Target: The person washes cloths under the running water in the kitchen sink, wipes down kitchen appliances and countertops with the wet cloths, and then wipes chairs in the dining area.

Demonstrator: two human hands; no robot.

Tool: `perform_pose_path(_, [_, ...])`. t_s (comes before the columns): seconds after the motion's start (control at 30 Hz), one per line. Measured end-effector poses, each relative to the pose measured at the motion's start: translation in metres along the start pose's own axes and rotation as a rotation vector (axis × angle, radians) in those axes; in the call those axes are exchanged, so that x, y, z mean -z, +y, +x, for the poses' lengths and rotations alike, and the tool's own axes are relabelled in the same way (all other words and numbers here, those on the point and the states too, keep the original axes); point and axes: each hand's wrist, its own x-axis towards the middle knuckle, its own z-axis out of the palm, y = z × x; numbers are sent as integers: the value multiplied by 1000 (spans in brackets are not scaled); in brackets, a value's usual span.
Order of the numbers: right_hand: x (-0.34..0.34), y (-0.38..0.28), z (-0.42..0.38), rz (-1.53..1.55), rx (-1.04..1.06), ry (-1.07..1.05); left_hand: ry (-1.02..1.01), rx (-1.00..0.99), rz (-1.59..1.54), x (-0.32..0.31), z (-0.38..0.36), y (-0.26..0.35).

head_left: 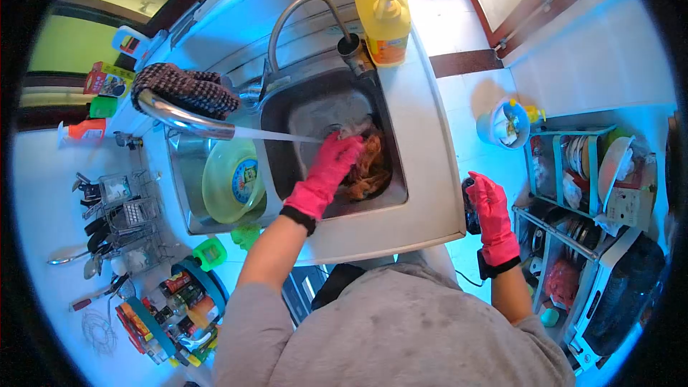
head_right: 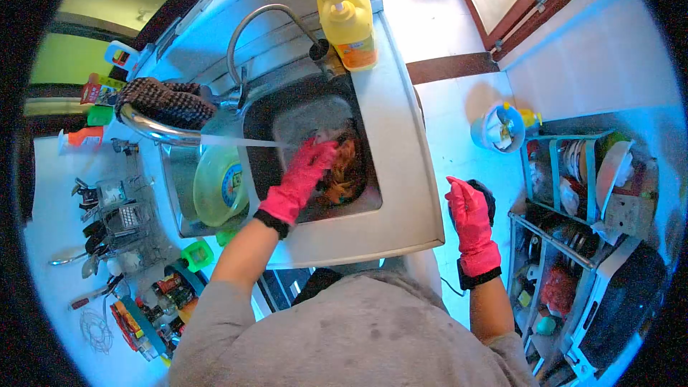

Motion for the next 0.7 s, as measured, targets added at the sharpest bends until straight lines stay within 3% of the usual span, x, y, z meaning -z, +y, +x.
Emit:
perform_pose_path(0.1, [3, -2, -1, -10, -17, 4, -125, 102, -389, 39, -22, 41])
perform_pose_path(0.17, [2, 3, -1, 20, -14, 0, 64, -23, -234, 38, -18, 28])
perform_pose_path(0.2, [1, 5, 1, 49, -1, -2, 61, -21, -231, 34, -15, 21])
perform_pose_path(0.27, [-1, 8, 1, 58, -22, -1, -195, -24, 11, 19, -5, 6])
perform_pose_path(0.3, [0, 11, 0, 63, -40, -1, -199, -22, 8, 7, 3, 1])
perform_pose_path(0.37, [-1, 22, -3, 81, -64, 17, -371, -89, 739, -21, 21, -4])
perform_pose_path(0.4, [0, 27, -3, 102, -85, 32, -374, -88, 735, -34, 29, -6])
perform_pose_path(0.47, [6, 30, -3, 60, -83, 28, -192, 170, 760, -55, 44, -8])
perform_pose_path(0.57, [13, 27, 1, 15, -202, -39, -156, 327, 816, -62, 57, -9])
perform_pose_path(0.7, [2, 28, 2, 44, -202, 47, -156, 190, 643, -49, 61, -35])
